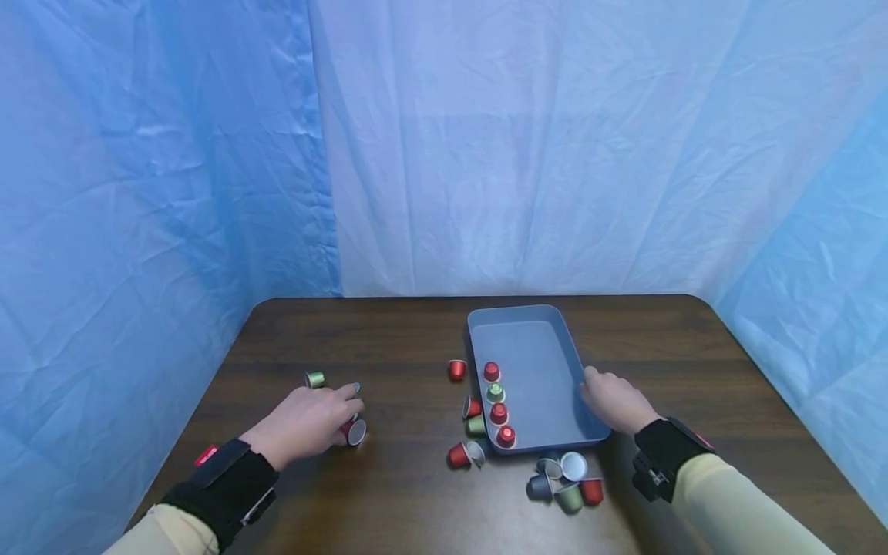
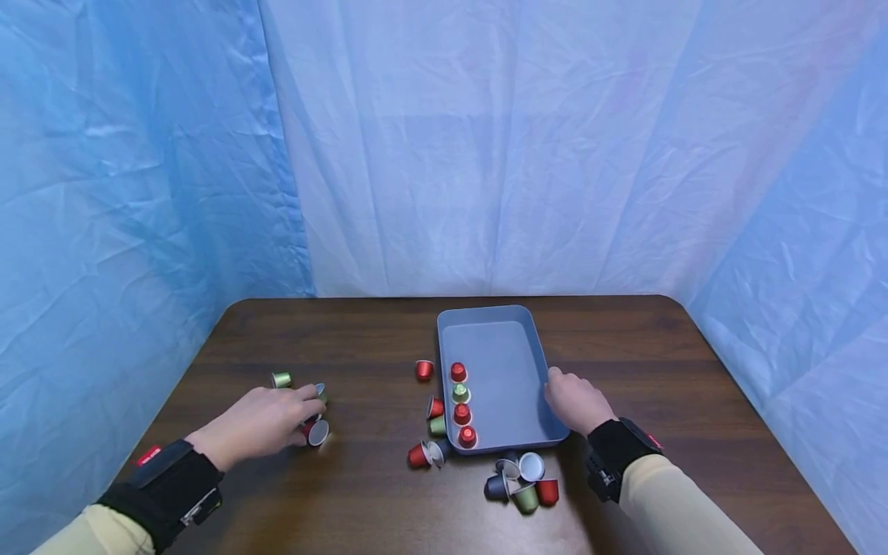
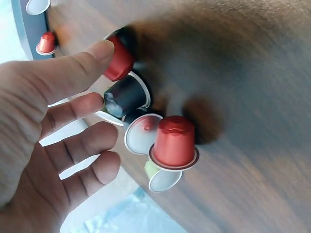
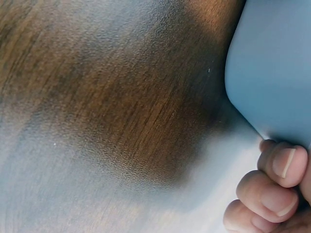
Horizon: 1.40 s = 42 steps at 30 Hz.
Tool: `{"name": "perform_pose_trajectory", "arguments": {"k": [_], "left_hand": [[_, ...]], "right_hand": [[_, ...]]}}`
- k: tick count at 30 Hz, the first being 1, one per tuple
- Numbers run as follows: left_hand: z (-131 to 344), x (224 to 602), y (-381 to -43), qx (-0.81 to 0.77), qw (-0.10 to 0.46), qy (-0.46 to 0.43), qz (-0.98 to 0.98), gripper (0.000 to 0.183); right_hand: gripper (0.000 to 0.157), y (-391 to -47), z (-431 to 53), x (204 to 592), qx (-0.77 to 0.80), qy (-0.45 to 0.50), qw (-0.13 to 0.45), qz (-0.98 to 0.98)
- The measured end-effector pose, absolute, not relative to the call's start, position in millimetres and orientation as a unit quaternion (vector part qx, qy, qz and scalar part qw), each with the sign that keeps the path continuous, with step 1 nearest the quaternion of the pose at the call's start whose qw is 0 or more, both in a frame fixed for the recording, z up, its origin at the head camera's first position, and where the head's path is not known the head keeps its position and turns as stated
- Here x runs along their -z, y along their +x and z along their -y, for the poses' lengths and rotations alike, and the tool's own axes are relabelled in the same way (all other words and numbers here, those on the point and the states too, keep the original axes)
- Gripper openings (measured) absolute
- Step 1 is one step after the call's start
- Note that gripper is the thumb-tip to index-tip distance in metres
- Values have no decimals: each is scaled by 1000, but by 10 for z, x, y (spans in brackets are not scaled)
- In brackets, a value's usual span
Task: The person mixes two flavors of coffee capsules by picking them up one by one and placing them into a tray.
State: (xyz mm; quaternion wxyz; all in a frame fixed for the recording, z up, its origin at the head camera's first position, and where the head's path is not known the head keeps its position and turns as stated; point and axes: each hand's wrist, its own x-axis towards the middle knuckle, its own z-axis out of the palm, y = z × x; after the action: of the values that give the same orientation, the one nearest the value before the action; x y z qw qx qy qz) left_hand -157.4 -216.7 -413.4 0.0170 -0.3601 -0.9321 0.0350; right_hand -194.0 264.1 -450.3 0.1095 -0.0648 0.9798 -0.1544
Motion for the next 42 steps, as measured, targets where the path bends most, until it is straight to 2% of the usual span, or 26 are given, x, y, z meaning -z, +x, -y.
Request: {"name": "perform_pose_trajectory", "arguments": {"k": [6, 13, 27, 42], "left_hand": [[2157, 4190, -1587, -40, 22, -359, 932, 38], [2155, 4186, -1589, -36, -3, -360, 932, 38], [2125, 4290, -1594, -45, 17, -410, 911, 31], [2057, 4363, -1585, 22, -18, -397, 918, 32]], "right_hand": [[19, -1934, -2648, 4511, 159, -65, 110, -979], [17, -1942, -2653, 4522, 158, -66, 107, -979], [17, -1939, -2643, 4524, 156, -65, 103, -980], [18, -1939, -2634, 4527, 152, -64, 102, -981]]}}
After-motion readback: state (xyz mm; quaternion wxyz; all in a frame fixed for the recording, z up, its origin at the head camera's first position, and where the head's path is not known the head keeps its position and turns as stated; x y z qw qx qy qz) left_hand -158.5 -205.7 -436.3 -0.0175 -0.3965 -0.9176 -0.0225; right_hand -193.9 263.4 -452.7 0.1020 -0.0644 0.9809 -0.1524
